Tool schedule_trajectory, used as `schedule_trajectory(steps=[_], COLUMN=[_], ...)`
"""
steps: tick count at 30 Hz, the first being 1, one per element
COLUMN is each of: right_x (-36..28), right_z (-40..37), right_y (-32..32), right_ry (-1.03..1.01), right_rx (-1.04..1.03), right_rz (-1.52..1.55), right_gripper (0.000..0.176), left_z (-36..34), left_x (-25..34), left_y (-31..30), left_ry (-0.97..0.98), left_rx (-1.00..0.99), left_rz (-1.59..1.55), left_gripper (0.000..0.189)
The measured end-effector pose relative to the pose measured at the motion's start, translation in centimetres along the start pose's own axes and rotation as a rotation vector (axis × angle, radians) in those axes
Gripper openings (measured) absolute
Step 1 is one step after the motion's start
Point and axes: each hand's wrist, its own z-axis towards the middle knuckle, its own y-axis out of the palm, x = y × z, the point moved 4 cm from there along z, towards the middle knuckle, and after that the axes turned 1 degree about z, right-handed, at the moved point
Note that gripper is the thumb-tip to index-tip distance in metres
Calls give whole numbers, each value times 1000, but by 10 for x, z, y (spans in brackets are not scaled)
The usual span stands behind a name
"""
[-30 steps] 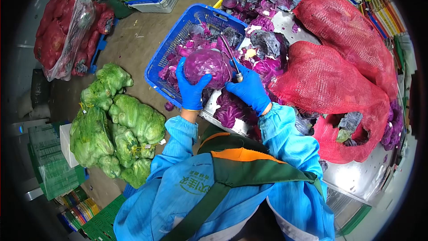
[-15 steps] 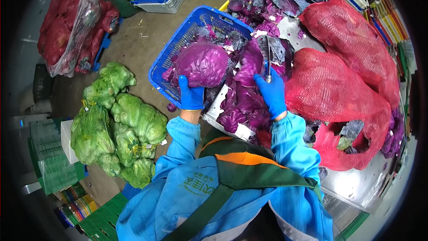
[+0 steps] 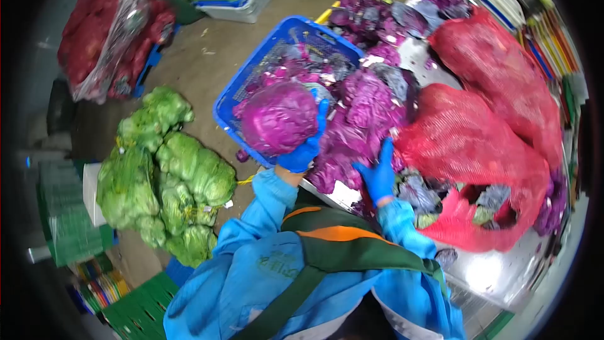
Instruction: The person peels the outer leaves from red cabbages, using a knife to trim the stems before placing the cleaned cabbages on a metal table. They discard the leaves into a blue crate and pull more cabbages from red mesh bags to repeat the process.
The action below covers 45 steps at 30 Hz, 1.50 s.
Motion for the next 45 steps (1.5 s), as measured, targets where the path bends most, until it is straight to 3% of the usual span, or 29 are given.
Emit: schedule_trajectory(steps=[1, 2, 3, 5, 7, 8, 11, 13, 14, 15, 17, 19, 21, 23, 25, 26, 27, 29, 31, 32, 33, 35, 36, 38, 40, 42, 43, 44, 45], right_x=[-25, -7, -24, -43, -29, -35, -76, -69, -63, -76, 11, 37, 90, 150, 205, 238, 263, 266, 315, 339, 355, 377, 365, 288, 220, 192, 179, 188, 203], right_z=[21, 41, 65, 103, 130, 125, 70, 34, 14, -4, -46, -86, -133, -192, -255, -281, -298, -320, -347, -363, -376, -392, -380, -328, -265, -205, -176, -151, -132], right_y=[3, 32, 42, 39, 17, 0, -71, -96, -112, -138, -152, -210, -255, -300, -339, -356, -369, -416, -452, -471, -489, -510, -520, -535, -526, -493, -474, -453, -431], right_ry=[147, -47, 160, 265, 69, 179, 171, -4, 145, 157, 348, 143, 115, 156, 210, 155, 90, 332, 333, 329, 334, 728, 790, 490, 355, 338, 252, 337, 393], right_rx=[-38, 5, 8, 42, -64, -171, -374, -478, -646, -470, -180, 140, 436, 749, 1010, 1047, 1053, 1375, 1401, 1427, 1429, 1192, 1402, 1454, 1241, 829, 688, 514, 414], right_rz=[123, -135, -94, -56, 225, 613, 1083, 1204, 1088, 1454, 1881, 1250, 1043, 833, 715, 1147, 1582, 1583, 1543, 1496, 1500, 1181, 850, 660, 502, 561, 579, 637, 679], right_gripper=[112, 118, 115, 103, 84, 71, 67, 65, 59, 52, 46, 48, 45, 42, 40, 41, 43, 44, 42, 39, 39, 37, 27, 22, 28, 27, 27, 28, 32], left_z=[-2, -4, -5, -8, -13, -15, -8, 3, 26, 32, 36, 60, 60, 61, 75, 93, 112, 155, 179, 195, 209, 204, 198, 174, 158, 133, 118, 104, 89], left_x=[1, -4, -6, -7, -13, -11, -17, -11, -71, -96, -138, -243, -307, -313, -326, -330, -345, -364, -392, -393, -379, -364, -364, -359, -310, -294, -313, -323, -303], left_y=[-3, -5, -6, -13, -13, -18, -39, -65, -44, -57, -88, -96, -132, -216, -268, -288, -286, -308, -322, -340, -367, -377, -364, -334, -367, -359, -332, -317, -330], left_ry=[129, 85, 41, -17, -146, -130, -84, -108, -308, -345, -429, -577, -788, -936, -690, -372, -267, -390, -646, -648, -671, -696, -580, -363, -265, -169, -392, -606, -473], left_rx=[97, 98, 98, 121, 123, 168, 254, 222, -96, -106, 107, 201, 75, 110, 45, -163, -161, 75, 504, 507, 606, 723, 554, 295, 200, 123, 182, 231, 74], left_rz=[48, 46, 45, 30, 2, 134, 266, 1481, 977, 967, 1119, 1623, 1407, 1832, 2160, 2453, 2553, 2281, 1890, 1894, 2038, 2185, 2147, 2048, 2143, 2228, 2163, 2081, 2223], left_gripper=[64, 64, 63, 63, 62, 62, 67, 70, 70, 70, 62, 64, 60, 62, 70, 80, 84, 87, 80, 80, 74, 68, 70, 80, 84, 88, 86, 86, 85])
